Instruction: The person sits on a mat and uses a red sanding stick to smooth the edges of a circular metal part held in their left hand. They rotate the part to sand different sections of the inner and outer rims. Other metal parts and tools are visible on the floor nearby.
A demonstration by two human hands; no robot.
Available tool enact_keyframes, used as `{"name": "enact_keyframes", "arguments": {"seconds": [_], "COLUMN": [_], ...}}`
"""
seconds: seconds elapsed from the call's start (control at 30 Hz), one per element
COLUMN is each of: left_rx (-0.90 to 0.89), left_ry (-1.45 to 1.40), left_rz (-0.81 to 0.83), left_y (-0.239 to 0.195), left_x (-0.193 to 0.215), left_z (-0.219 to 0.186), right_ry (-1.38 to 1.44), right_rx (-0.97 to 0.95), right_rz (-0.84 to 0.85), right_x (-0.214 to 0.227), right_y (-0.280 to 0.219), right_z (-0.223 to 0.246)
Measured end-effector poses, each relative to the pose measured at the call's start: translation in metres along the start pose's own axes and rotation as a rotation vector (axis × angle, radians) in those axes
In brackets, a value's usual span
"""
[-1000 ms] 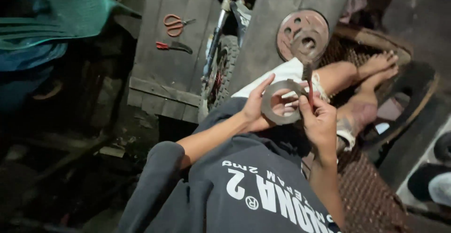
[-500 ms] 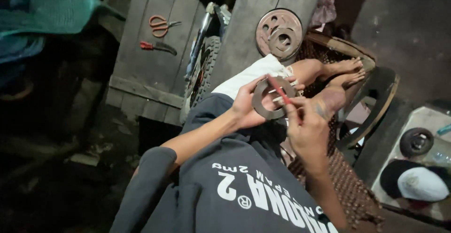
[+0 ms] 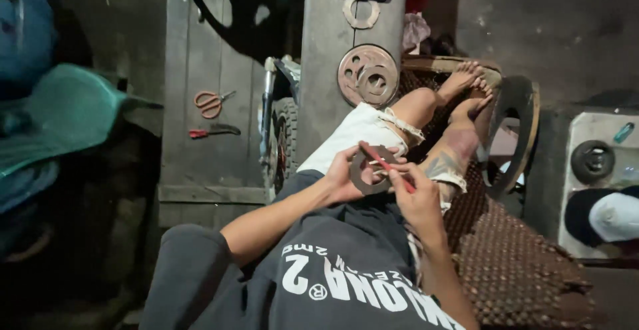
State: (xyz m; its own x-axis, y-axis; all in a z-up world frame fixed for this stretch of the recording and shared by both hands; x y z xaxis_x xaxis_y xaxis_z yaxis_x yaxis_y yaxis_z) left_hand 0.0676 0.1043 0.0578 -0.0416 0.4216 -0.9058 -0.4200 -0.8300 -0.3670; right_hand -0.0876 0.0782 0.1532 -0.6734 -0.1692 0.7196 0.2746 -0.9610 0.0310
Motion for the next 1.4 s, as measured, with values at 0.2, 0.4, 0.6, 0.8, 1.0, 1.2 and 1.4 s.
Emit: {"name": "enact_keyframes", "arguments": {"seconds": [0.2,0.4,0.6,0.8,1.0,1.2,1.4], "left_rx": [-0.029,-0.141,-0.016,0.006,-0.005,-0.008,0.033], "left_ry": [0.049,0.048,0.177,0.164,0.103,0.031,0.09], "left_rz": [0.036,-0.168,0.004,0.0,0.044,0.014,-0.005], "left_y": [-0.003,-0.041,0.018,0.014,0.034,0.024,0.032], "left_x": [-0.014,-0.083,-0.005,-0.013,0.024,0.01,0.006], "left_z": [-0.013,0.003,-0.018,-0.011,-0.011,-0.009,-0.022], "right_ry": [0.06,0.224,0.261,0.22,0.118,0.27,0.167], "right_rx": [0.024,-0.029,-0.038,-0.038,0.039,0.024,-0.033], "right_rz": [-0.005,-0.064,-0.046,0.022,-0.127,-0.036,-0.058], "right_x": [-0.014,-0.01,-0.016,-0.008,0.005,0.001,-0.006], "right_y": [-0.009,-0.003,-0.002,-0.014,-0.007,-0.012,-0.009], "right_z": [0.004,0.0,-0.049,-0.013,-0.009,0.002,-0.035]}}
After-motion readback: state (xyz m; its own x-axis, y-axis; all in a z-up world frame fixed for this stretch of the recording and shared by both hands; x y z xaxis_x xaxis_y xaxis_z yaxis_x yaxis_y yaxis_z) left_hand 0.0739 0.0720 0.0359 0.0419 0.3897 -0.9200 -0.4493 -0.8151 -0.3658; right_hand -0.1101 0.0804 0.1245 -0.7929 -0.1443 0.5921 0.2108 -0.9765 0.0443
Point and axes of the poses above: each hand's wrist, its own y-axis towards the middle knuckle, its own x-axis out of the back of the hand, z = x × y, the point moved 1 cm from there along y, towards the middle knuckle, and after that the axes turned 11 degrees about -z, right-handed, at the moved point
